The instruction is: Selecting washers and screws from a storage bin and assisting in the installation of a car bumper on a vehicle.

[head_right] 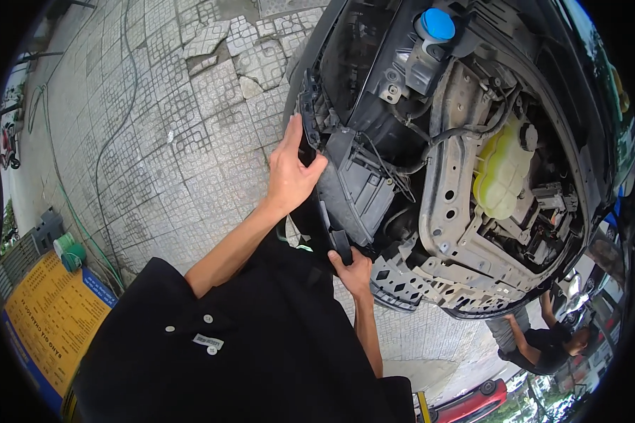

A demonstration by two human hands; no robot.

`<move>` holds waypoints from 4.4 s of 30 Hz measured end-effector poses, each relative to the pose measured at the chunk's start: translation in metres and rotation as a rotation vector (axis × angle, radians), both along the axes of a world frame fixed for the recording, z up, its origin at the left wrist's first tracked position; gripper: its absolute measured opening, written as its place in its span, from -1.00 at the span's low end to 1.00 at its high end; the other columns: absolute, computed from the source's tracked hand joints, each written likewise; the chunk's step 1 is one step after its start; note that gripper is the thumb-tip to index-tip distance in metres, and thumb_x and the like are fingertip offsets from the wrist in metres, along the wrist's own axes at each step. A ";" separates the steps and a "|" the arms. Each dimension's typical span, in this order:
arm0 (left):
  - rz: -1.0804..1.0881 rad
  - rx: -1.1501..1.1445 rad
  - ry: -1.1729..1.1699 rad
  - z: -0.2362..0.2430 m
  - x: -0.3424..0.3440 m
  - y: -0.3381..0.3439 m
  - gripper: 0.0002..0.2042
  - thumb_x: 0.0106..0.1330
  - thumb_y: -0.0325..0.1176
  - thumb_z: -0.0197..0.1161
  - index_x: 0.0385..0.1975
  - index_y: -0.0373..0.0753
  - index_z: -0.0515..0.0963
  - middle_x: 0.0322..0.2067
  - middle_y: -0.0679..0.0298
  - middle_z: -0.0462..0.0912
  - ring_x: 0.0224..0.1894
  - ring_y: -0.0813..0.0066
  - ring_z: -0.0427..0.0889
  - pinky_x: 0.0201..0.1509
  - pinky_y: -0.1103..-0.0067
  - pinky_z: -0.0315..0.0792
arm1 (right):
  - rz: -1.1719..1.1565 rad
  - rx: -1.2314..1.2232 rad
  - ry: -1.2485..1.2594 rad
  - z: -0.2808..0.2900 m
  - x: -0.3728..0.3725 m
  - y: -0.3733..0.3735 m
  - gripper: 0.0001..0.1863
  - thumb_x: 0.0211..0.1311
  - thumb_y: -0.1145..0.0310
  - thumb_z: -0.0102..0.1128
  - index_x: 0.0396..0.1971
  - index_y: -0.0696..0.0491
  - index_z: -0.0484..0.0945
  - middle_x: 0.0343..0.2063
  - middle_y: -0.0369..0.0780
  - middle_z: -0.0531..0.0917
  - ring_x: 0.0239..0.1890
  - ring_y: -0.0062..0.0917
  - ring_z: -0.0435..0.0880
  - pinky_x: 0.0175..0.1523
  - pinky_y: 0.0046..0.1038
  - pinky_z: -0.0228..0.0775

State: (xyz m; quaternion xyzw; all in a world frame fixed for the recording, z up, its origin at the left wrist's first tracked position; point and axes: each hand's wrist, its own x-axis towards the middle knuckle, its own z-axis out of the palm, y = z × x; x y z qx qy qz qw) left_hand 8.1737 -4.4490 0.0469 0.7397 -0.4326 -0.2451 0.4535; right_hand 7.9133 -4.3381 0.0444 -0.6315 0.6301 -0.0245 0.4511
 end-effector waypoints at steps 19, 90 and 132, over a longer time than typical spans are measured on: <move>-0.005 0.210 0.458 -0.060 0.074 -0.071 -0.15 0.37 0.25 0.12 0.26 -0.56 0.37 0.18 -0.25 0.50 0.27 -0.03 0.49 0.34 0.33 0.33 | -0.029 0.110 -0.059 -0.012 -0.002 0.002 -0.51 0.17 0.01 0.47 -0.39 0.23 0.63 -0.65 -0.13 0.61 -0.57 -0.57 0.55 -0.38 -0.37 0.42; -0.180 0.147 0.192 -0.095 0.136 -0.123 -0.58 0.05 -0.12 0.34 -0.32 -0.44 0.61 -0.38 -0.02 0.67 -0.27 0.26 0.65 -0.17 0.38 0.51 | 0.040 0.204 0.044 -0.006 0.016 -0.014 -0.51 0.23 0.01 0.44 -0.34 0.22 0.64 -0.54 -0.24 0.67 -0.45 -0.65 0.54 -0.27 -0.46 0.43; 0.452 0.300 1.325 -0.344 -0.192 0.236 -0.08 0.07 0.26 0.46 0.16 -0.54 0.46 -0.11 -0.22 0.68 0.01 -0.01 0.69 0.11 0.29 0.51 | -0.224 0.487 -0.297 -0.001 -0.025 -0.036 -0.28 0.33 -0.33 0.00 0.27 -0.12 0.51 0.28 -0.32 0.54 0.34 -0.33 0.44 0.51 -0.09 0.08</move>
